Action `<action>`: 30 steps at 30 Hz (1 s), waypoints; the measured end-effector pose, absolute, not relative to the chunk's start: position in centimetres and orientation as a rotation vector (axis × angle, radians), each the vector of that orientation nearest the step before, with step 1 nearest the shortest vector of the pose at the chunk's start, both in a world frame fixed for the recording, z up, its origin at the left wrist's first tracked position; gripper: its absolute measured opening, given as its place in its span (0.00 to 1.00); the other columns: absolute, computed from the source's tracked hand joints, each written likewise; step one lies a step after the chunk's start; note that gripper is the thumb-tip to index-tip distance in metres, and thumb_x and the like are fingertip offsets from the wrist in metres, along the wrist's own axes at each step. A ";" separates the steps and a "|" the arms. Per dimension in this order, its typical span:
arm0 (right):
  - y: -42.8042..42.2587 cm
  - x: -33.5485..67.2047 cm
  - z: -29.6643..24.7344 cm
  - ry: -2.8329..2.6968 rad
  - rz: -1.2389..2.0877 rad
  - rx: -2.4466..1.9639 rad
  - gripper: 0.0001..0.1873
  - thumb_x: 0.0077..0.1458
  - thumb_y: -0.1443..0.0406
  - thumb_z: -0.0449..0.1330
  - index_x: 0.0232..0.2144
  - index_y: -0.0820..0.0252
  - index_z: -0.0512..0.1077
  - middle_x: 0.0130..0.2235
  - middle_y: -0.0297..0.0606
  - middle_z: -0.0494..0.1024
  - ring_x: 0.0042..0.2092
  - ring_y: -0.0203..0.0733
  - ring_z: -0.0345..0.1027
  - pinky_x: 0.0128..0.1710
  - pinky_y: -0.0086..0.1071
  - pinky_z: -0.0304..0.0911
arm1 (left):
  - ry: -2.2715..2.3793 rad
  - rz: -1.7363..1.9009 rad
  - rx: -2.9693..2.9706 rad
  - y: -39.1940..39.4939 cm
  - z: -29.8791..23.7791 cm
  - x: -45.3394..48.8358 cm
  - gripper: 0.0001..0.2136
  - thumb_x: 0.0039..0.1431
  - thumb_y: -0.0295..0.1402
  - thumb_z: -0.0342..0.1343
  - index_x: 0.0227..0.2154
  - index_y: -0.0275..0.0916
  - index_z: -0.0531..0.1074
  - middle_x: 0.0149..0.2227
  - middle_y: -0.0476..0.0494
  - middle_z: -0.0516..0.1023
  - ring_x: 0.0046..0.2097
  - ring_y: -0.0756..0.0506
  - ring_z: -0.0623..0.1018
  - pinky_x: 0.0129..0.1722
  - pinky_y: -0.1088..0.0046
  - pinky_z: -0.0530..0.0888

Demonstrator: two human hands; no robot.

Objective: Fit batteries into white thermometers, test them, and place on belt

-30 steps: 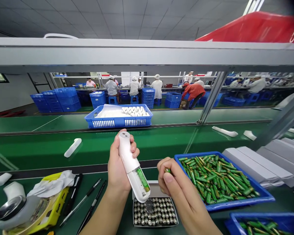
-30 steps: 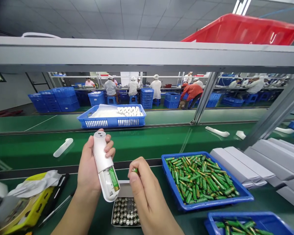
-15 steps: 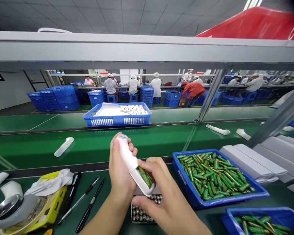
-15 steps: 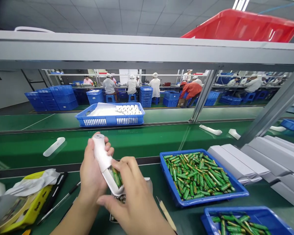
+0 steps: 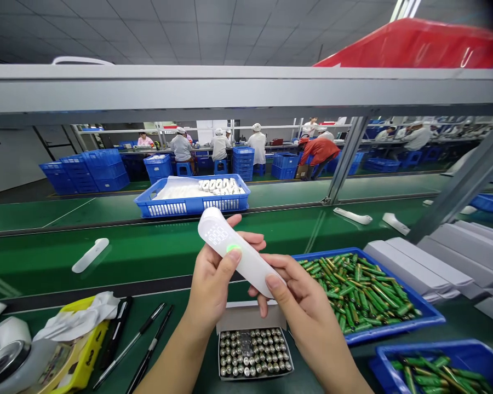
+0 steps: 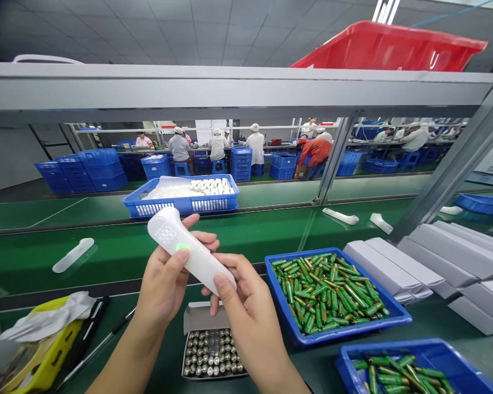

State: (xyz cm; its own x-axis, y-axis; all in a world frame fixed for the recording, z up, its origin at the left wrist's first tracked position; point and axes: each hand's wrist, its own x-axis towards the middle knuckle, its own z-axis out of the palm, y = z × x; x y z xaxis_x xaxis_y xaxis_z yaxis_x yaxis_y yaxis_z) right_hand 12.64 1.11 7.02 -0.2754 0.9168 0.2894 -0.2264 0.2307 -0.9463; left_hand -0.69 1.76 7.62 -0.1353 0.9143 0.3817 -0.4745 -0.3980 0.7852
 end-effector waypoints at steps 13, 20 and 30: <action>1.6 11.9 6.2 -1.420 1.696 -0.524 0.20 0.57 0.51 0.56 0.43 0.60 0.64 0.32 0.37 0.74 0.28 0.35 0.68 0.24 0.26 0.60 | 0.646 1.679 0.917 3.3 7.0 -3.8 0.23 0.39 0.46 0.69 0.37 0.36 0.77 0.34 0.41 0.79 0.39 0.41 0.79 0.36 0.70 0.78; 5.8 19.8 6.7 -1.990 0.629 -1.447 0.10 0.63 0.66 0.47 0.40 0.58 0.69 0.36 0.37 0.75 0.37 0.40 0.69 0.36 0.31 0.61 | 1.317 1.520 0.838 8.6 4.0 -8.8 0.17 0.55 0.44 0.50 0.40 0.37 0.73 0.24 0.49 0.71 0.22 0.51 0.72 0.21 0.78 0.72; 11.2 23.7 1.3 -1.942 0.175 -2.240 0.11 0.55 0.69 0.61 0.42 0.67 0.71 0.46 0.45 0.73 0.45 0.45 0.69 0.45 0.40 0.63 | 2.250 1.186 1.186 14.1 -6.9 -13.8 0.26 0.46 0.29 0.50 0.50 0.24 0.67 0.38 0.31 0.78 0.37 0.36 0.79 0.33 0.63 0.76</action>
